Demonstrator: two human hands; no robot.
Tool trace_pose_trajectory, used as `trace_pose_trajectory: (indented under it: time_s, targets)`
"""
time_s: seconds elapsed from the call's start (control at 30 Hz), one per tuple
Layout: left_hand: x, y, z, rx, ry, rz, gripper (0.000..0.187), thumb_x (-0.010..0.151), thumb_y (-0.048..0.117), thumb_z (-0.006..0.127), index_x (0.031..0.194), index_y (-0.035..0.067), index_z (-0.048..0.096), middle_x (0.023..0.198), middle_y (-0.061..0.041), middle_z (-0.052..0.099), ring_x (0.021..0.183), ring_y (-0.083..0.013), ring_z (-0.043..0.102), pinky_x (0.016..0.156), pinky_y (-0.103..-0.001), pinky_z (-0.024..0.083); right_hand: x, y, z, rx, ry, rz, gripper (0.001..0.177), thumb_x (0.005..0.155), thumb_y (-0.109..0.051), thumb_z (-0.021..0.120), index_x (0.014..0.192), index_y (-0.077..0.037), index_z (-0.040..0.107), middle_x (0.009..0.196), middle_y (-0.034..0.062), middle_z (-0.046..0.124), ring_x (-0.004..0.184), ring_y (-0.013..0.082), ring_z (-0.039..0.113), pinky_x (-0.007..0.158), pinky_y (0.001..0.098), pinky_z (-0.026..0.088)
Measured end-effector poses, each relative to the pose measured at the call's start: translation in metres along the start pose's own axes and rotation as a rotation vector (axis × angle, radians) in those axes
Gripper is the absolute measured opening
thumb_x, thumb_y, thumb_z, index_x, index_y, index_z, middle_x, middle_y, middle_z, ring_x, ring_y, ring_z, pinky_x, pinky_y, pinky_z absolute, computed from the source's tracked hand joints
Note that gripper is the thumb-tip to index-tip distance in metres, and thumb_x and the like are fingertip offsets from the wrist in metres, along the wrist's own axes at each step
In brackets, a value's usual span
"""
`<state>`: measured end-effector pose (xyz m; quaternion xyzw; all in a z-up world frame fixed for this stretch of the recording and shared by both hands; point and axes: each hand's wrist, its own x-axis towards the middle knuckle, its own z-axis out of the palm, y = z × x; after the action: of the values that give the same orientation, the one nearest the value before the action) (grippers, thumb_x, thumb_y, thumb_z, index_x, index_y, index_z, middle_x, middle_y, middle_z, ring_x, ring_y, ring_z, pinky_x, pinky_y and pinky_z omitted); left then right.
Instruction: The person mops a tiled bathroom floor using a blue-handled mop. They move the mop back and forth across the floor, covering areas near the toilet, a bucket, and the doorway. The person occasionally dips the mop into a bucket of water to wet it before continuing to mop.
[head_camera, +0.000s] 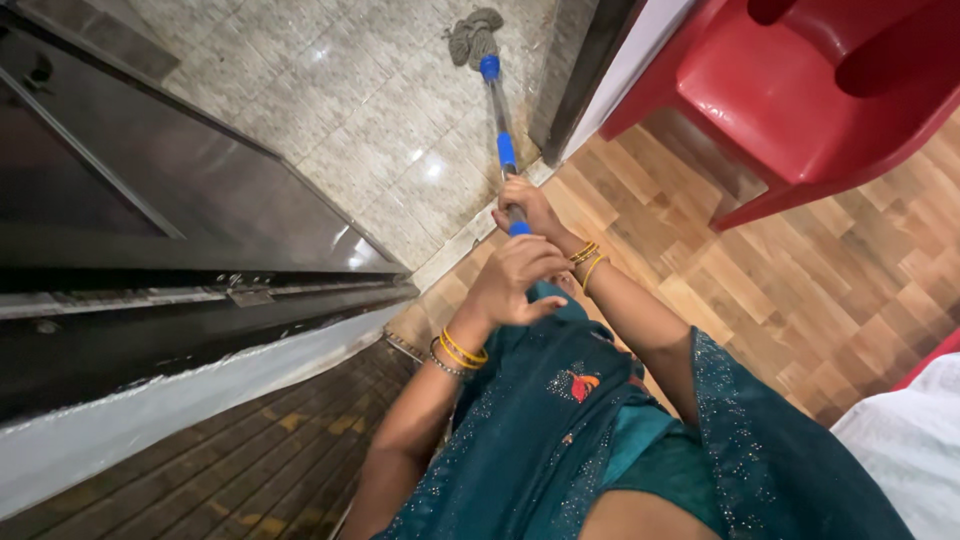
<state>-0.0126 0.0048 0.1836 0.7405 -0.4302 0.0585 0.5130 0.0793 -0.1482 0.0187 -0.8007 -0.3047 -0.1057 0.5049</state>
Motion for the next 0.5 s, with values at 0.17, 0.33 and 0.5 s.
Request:
trace_pose_trajectory:
  time_s: [0.17, 0.33, 0.5]
  targets:
    - [0.013, 0.06, -0.015, 0.228, -0.017, -0.303, 0.026, 0.091, 0.034, 0.073, 0.099, 0.01, 0.072, 0.096, -0.011, 0.072, 0.094, -0.0322, 0.068, 0.087, -0.044, 0.051, 0.005, -0.069, 0.006, 0.019, 0.02, -0.034, 0.025, 0.08, -0.009, 0.076, 0.071, -0.006, 0.054, 0.074, 0.0111, 0.054, 0.076, 0.0315, 0.053, 0.073, 0.0421, 0.041]
    - [0.015, 0.079, -0.009, 0.233, 0.138, -0.316, 0.014, 0.095, 0.023, 0.068, 0.094, 0.01, 0.072, 0.097, -0.009, 0.073, 0.093, -0.0307, 0.069, 0.09, -0.044, 0.052, -0.019, -0.076, 0.02, 0.081, 0.083, -0.095, 0.027, 0.082, -0.009, 0.075, 0.069, -0.006, 0.051, 0.069, 0.0107, 0.05, 0.07, 0.0303, 0.05, 0.068, 0.0418, 0.04]
    - [0.015, 0.047, 0.02, 0.207, 0.17, -0.29, 0.014, 0.092, 0.021, 0.07, 0.09, 0.008, 0.072, 0.088, -0.011, 0.072, 0.085, -0.0308, 0.069, 0.082, -0.043, 0.053, -0.021, -0.03, 0.025, 0.073, 0.194, -0.162, 0.029, 0.083, -0.006, 0.075, 0.068, -0.006, 0.05, 0.066, 0.0112, 0.048, 0.065, 0.0302, 0.049, 0.063, 0.0429, 0.035]
